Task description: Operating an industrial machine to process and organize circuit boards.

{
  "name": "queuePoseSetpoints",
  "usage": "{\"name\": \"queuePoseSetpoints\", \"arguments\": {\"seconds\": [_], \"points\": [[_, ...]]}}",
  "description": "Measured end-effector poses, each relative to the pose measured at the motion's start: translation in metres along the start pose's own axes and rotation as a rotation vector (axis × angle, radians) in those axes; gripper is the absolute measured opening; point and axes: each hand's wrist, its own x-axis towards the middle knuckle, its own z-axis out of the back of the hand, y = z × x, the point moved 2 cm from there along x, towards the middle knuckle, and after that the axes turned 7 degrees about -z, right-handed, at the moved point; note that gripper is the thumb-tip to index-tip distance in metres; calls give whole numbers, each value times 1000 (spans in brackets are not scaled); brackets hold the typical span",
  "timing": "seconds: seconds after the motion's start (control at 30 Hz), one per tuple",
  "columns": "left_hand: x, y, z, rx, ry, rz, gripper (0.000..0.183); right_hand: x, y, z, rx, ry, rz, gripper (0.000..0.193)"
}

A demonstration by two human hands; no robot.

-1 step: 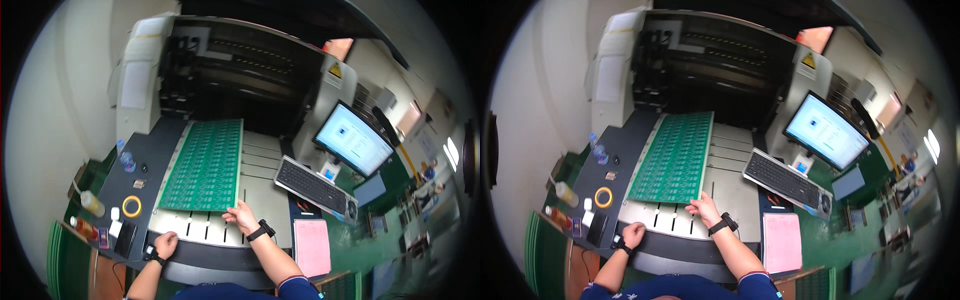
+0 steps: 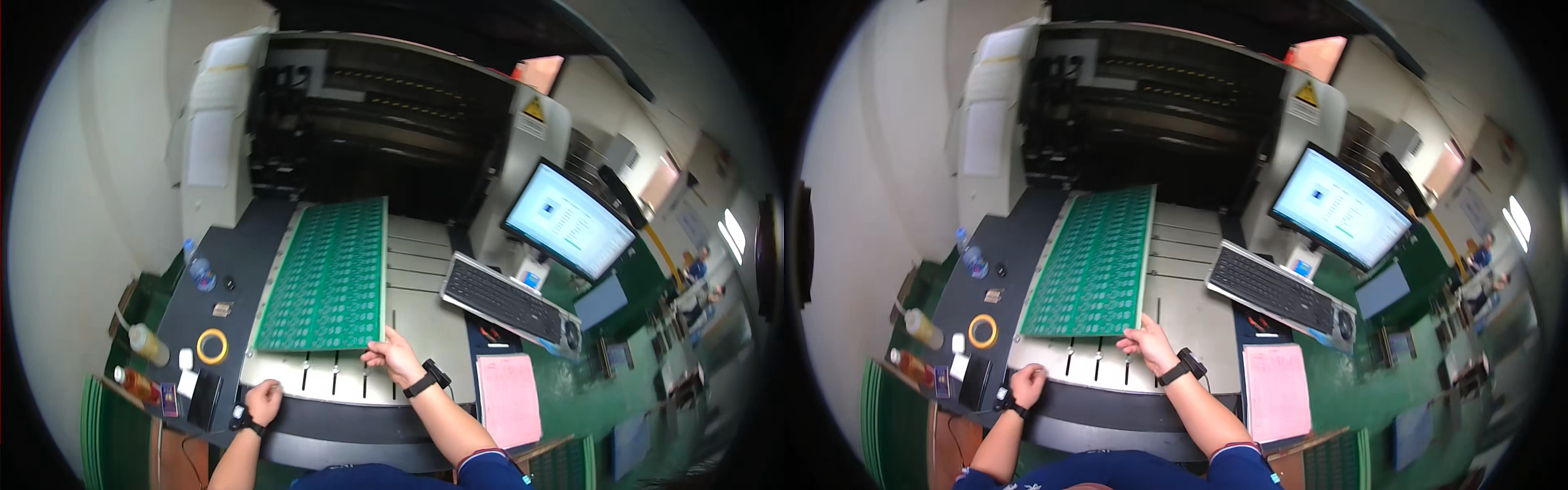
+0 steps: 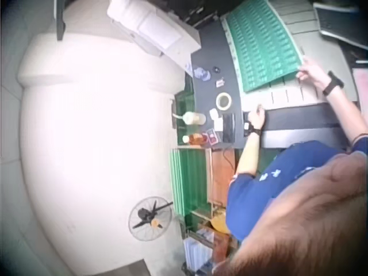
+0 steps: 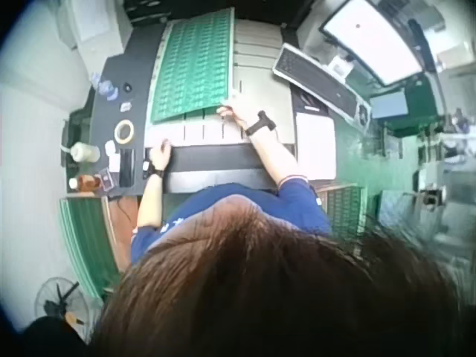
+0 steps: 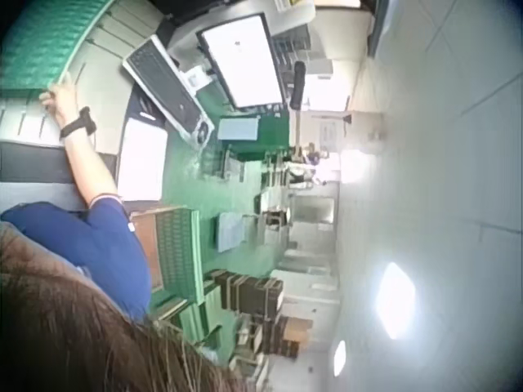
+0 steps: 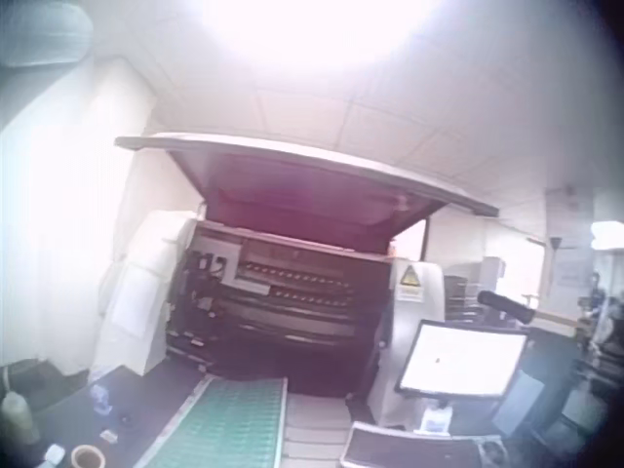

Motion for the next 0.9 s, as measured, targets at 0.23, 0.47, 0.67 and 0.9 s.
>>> {"name": "queuePoseSetpoints", "arguments": {"seconds": [0.23,0.47,0.67,0.9], "points": [[66,42,-3,-30,-360,16,52,-151,39,3,260,65,78,35],[180,-25,16,-715,-24,-134,76,-244,103,-17,-919,-43,710,71],[197,-180,46,-902,-78,-77,21,-184,23,46,-1048,-678,510,85],[129,-106,-4,-1230,90,607,33,-150,-110,58,35,-442,171,25]]}}
